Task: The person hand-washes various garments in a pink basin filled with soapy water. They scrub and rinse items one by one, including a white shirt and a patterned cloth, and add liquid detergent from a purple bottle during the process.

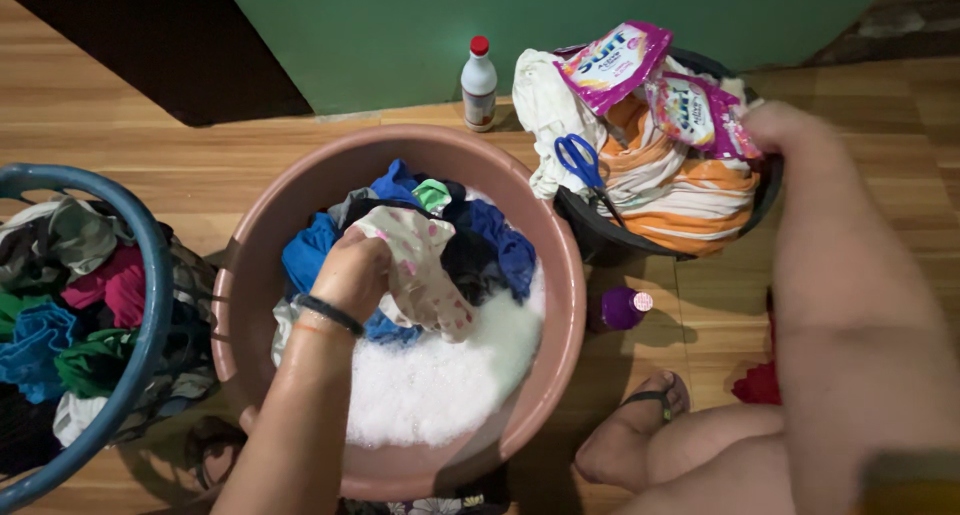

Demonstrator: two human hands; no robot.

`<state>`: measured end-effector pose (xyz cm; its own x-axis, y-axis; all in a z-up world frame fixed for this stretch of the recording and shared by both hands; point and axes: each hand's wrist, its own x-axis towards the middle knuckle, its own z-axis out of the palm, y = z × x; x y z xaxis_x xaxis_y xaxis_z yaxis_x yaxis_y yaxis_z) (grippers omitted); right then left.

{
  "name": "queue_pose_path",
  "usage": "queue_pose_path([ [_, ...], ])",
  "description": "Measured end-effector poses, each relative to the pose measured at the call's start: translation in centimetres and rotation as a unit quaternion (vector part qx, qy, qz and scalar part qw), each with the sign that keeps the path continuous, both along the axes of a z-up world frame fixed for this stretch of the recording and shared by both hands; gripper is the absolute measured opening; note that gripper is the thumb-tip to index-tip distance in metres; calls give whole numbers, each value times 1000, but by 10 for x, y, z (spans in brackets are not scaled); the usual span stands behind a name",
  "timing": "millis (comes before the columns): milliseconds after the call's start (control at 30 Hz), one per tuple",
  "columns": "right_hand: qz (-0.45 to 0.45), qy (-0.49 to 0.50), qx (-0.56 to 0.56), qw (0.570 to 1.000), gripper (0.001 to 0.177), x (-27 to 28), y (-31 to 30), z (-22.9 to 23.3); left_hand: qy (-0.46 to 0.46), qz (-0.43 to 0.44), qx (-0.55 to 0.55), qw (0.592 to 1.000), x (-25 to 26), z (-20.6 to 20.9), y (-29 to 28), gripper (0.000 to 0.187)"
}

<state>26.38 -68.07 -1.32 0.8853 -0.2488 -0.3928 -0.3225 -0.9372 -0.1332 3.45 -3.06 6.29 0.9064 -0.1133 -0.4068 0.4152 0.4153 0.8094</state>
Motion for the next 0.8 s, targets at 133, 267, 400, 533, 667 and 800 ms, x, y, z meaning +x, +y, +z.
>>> queue_pose_path([
  [133,1,48,-63,997,52,-1,5,14,1,1,-6,1000,3,0,-6,48],
  [267,10,65,-96,993,53,2,13,17,-8,-1,-19,1000,3,-6,-2,42],
  [400,24,59,-111,992,54,2,13,27,-5,12,-7,1000,5,-13,4,41],
  [533,42,20,-112,993,56,4,19,61,1,17,-12,1000,3,-19,9,42],
  [667,75,-48,-85,992,57,6,39,113,-10,-14,-19,1000,-1,-24,17,41],
  [800,109,-115,-29,987,58,-19,61,175,-21,-1,-29,999,-7,-19,28,44],
])
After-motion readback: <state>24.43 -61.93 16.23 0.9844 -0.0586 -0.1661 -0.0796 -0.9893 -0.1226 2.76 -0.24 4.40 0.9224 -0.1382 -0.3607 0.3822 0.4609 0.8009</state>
